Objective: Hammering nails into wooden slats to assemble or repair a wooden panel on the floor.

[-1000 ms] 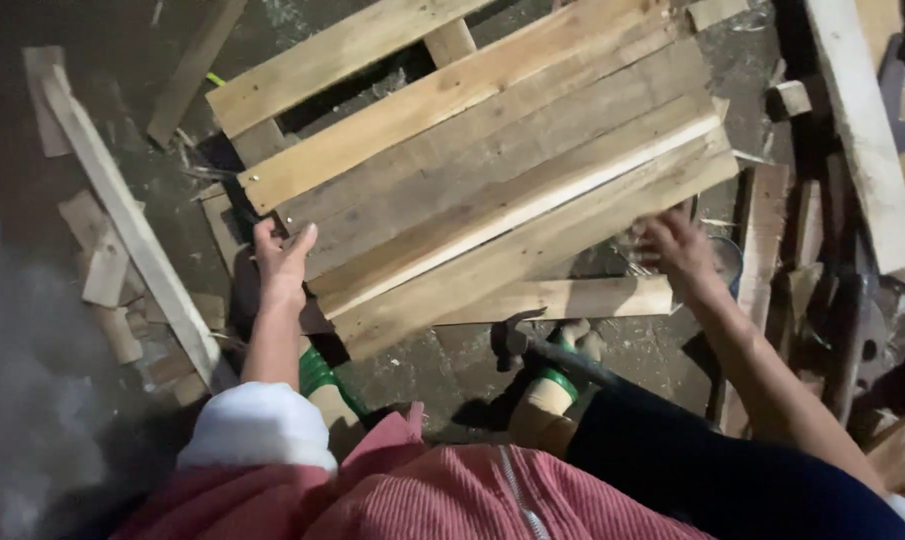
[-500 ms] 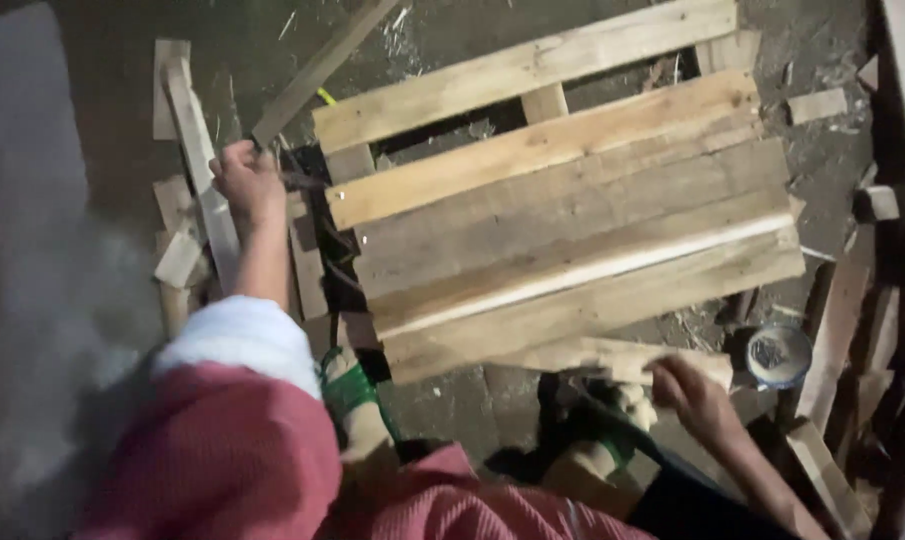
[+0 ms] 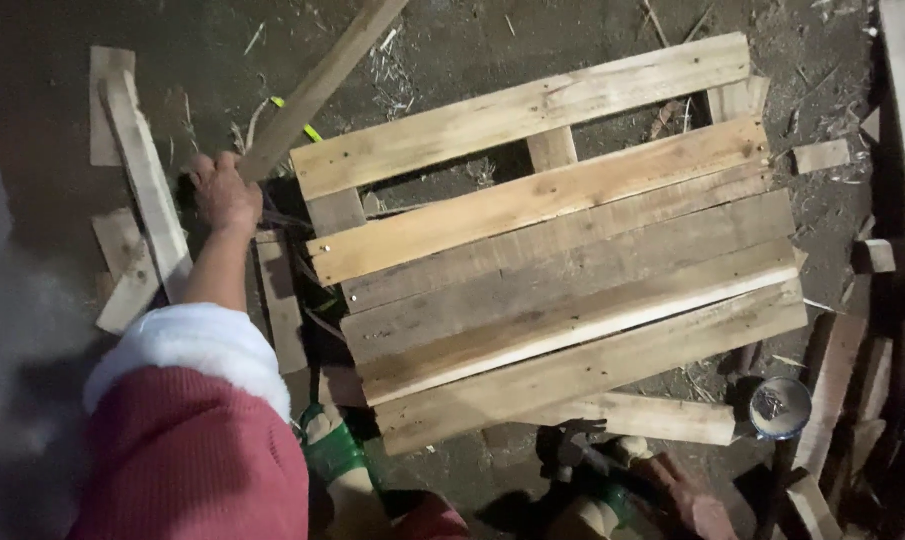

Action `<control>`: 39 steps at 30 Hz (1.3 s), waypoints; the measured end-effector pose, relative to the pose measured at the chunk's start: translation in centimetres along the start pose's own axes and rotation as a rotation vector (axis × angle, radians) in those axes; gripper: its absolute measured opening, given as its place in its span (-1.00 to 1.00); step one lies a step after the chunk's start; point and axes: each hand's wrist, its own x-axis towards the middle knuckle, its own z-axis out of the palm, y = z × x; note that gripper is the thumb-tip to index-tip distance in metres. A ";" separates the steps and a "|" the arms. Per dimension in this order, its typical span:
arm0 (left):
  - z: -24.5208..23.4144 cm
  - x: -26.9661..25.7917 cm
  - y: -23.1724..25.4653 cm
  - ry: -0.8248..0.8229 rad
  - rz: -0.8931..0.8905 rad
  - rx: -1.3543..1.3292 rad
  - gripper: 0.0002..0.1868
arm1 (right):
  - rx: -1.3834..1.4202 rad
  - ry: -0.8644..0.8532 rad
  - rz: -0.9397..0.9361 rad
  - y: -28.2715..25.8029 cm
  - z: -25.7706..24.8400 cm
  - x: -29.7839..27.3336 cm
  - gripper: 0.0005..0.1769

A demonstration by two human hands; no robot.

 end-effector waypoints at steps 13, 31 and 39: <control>-14.2 -1.8 -0.8 -0.304 0.133 -0.926 -0.80 | -0.596 -0.193 0.249 -15.3 -3.1 3.2 -0.13; -30.1 -9.9 -1.5 -0.541 0.303 -1.057 -0.72 | -0.179 0.235 -0.134 -31.1 -13.9 3.5 -0.52; -17.9 -12.8 6.6 -0.574 0.094 -1.141 -0.64 | 0.116 0.278 0.056 -37.9 -19.9 1.0 -0.48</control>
